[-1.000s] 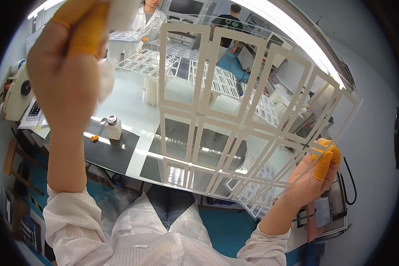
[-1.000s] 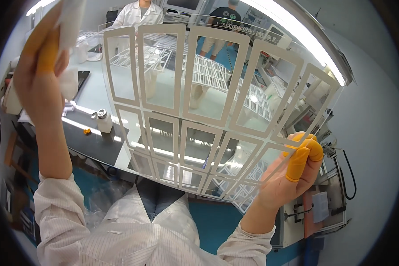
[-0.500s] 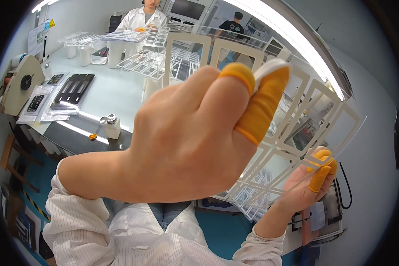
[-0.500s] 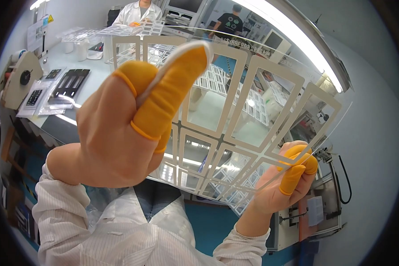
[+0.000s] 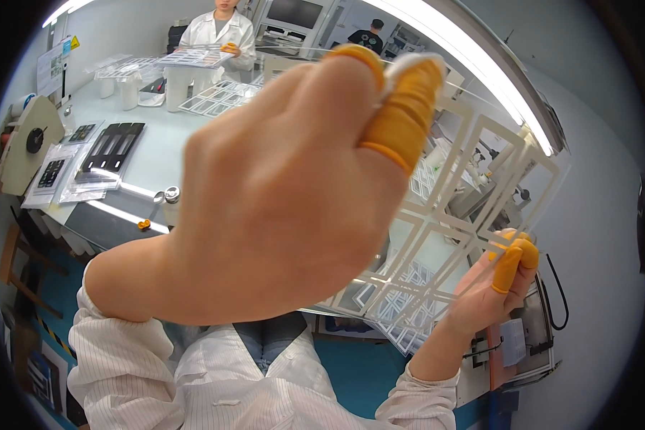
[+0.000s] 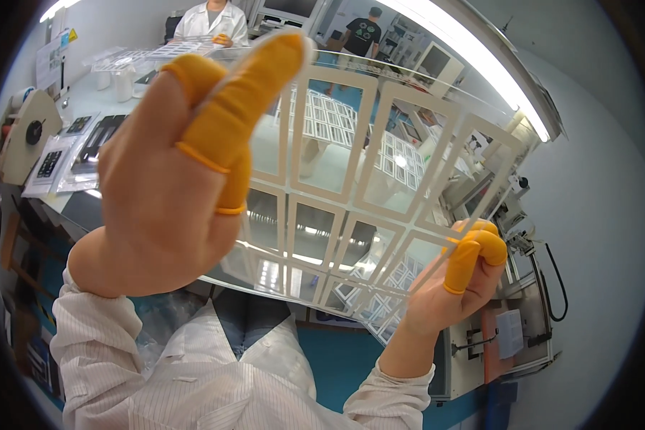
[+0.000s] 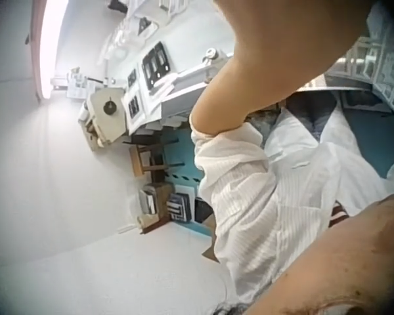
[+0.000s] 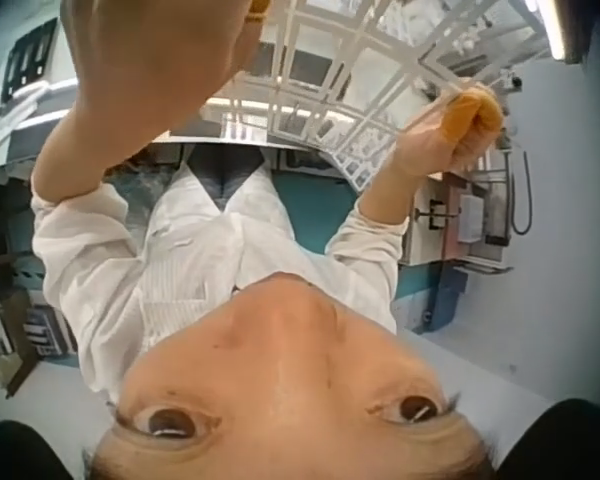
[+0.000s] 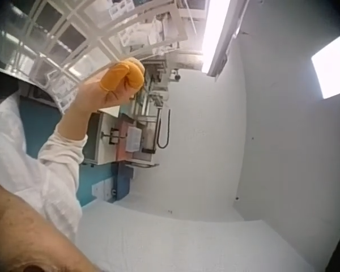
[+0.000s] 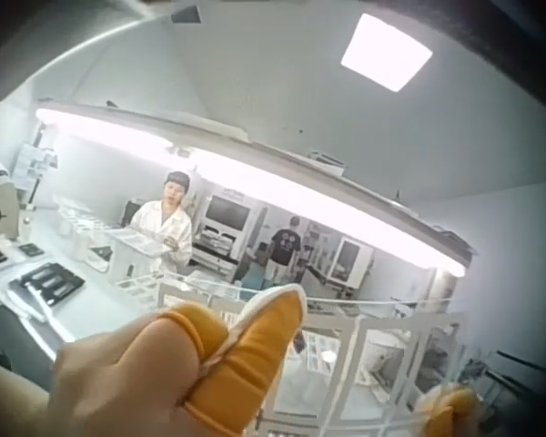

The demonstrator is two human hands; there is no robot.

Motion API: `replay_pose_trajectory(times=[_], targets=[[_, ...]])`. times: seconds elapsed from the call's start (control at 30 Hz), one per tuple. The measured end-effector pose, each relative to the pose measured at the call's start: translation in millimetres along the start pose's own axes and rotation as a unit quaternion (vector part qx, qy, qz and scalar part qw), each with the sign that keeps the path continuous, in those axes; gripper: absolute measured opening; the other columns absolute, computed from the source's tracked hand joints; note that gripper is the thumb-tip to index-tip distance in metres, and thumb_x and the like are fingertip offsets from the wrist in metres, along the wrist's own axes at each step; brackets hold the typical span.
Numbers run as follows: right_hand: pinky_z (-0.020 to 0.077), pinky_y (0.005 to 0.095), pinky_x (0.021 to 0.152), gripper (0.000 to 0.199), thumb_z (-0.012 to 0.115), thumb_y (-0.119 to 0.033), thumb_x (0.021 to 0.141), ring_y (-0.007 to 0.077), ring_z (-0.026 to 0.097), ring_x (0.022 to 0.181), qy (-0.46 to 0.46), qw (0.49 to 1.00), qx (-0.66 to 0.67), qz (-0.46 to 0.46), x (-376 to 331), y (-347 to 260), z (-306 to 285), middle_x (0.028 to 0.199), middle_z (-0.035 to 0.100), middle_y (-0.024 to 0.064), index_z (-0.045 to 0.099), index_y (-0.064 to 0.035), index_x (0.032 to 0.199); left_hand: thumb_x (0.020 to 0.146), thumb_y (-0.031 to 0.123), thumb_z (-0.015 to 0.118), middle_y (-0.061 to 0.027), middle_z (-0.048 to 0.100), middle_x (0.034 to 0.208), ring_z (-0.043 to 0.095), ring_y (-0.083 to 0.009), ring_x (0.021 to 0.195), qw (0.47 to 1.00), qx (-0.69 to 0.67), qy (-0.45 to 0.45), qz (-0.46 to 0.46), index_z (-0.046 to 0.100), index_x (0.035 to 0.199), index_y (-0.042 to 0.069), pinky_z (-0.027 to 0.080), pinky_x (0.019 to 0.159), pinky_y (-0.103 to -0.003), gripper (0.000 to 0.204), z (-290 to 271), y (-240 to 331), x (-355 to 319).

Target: Cleaning white plastic grid frames using a cloth and a blue scraping tool at a workbench.

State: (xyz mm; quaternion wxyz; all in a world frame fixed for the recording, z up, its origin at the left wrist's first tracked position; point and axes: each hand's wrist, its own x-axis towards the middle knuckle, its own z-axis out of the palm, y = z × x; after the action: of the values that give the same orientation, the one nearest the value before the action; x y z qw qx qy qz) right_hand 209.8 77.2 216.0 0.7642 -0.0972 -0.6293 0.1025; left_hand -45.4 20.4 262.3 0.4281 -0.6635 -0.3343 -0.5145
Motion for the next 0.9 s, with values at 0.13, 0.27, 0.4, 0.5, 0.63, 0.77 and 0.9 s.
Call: replay_pose_trajectory(times=[0.13, 0.27, 0.4, 0.5, 0.63, 0.77, 0.9], targets=[[0.0336, 0.0348, 0.093, 0.019, 0.051, -0.016, 0.086, 0.0159, 0.051, 0.094, 0.033, 0.999, -0.012, 0.023, -1, -1, 8, 0.098, 0.056, 0.0058, 0.053, -0.0032, 0.100, 0.071, -0.006, 0.055, -0.0133, 0.052, 0.087, 0.053, -0.0194, 0.060, 0.999, 0.007, -0.034, 0.006, 0.056, 0.100, -0.005, 0.043, 0.051, -0.024, 0.029, -20, 1, -2], [0.0342, 0.0331, 0.092, 0.020, 0.051, -0.016, 0.086, 0.0146, 0.051, 0.093, 0.029, 0.999, -0.011, 0.037, 2, 0, 3, 0.097, 0.056, 0.0056, 0.053, -0.0019, 0.100, 0.080, -0.003, 0.049, -0.0156, 0.053, 0.092, 0.056, -0.0209, 0.066, 0.991, -0.011, -0.081, -0.105, 0.053, 0.100, -0.007, 0.043, 0.056, -0.024, 0.020, -32, 2, -21], [0.0335, 0.0328, 0.093, 0.019, 0.051, -0.015, 0.085, 0.0144, 0.051, 0.094, 0.050, 0.997, 0.008, 0.056, 5, -5, 4, 0.097, 0.056, 0.0051, 0.053, -0.0023, 0.100, 0.074, -0.008, 0.049, -0.0129, 0.049, 0.081, 0.047, -0.0175, 0.056, 0.996, 0.017, -0.022, -0.084, 0.054, 0.103, -0.008, 0.036, 0.046, -0.024, 0.029, -32, -12, -35], [0.0329, 0.0327, 0.093, 0.018, 0.052, -0.014, 0.085, 0.0141, 0.051, 0.094, 0.048, 0.997, 0.006, 0.052, 4, -6, 3, 0.097, 0.055, 0.0046, 0.053, -0.0027, 0.099, 0.075, -0.008, 0.047, -0.0136, 0.049, 0.081, 0.047, -0.0183, 0.056, 0.992, 0.009, -0.039, -0.119, 0.053, 0.104, -0.008, 0.037, 0.047, -0.024, 0.030, -33, -10, -39], [0.0330, 0.0331, 0.092, 0.019, 0.054, -0.016, 0.084, 0.0137, 0.050, 0.092, 0.017, 0.999, -0.013, 0.025, 1, -5, 5, 0.097, 0.055, 0.0043, 0.053, -0.0034, 0.099, 0.082, -0.002, 0.047, -0.0146, 0.053, 0.092, 0.054, -0.0194, 0.069, 0.991, -0.039, -0.087, -0.095, 0.053, 0.107, -0.006, 0.042, 0.059, -0.023, 0.026, -35, 0, -32], [0.0335, 0.0340, 0.090, 0.020, 0.054, -0.017, 0.084, 0.0137, 0.050, 0.091, 0.016, 0.999, -0.036, 0.012, 1, -11, 11, 0.096, 0.055, 0.0042, 0.053, -0.0040, 0.099, 0.073, -0.008, 0.051, -0.0154, 0.051, 0.082, 0.051, -0.0193, 0.058, 0.992, -0.076, -0.071, -0.070, 0.055, 0.106, -0.008, 0.040, 0.048, -0.025, 0.034, -14, 26, -14], [0.0338, 0.0354, 0.090, 0.020, 0.055, -0.017, 0.083, 0.0142, 0.051, 0.090, 0.005, 0.999, -0.032, 0.006, -4, -14, 18, 0.095, 0.056, 0.0044, 0.053, -0.0050, 0.099, 0.059, -0.007, 0.059, -0.0101, 0.047, 0.073, 0.047, -0.0158, 0.052, 0.987, -0.131, -0.059, -0.065, 0.058, 0.104, -0.006, 0.037, 0.039, -0.023, 0.045, 5, 41, -9]])
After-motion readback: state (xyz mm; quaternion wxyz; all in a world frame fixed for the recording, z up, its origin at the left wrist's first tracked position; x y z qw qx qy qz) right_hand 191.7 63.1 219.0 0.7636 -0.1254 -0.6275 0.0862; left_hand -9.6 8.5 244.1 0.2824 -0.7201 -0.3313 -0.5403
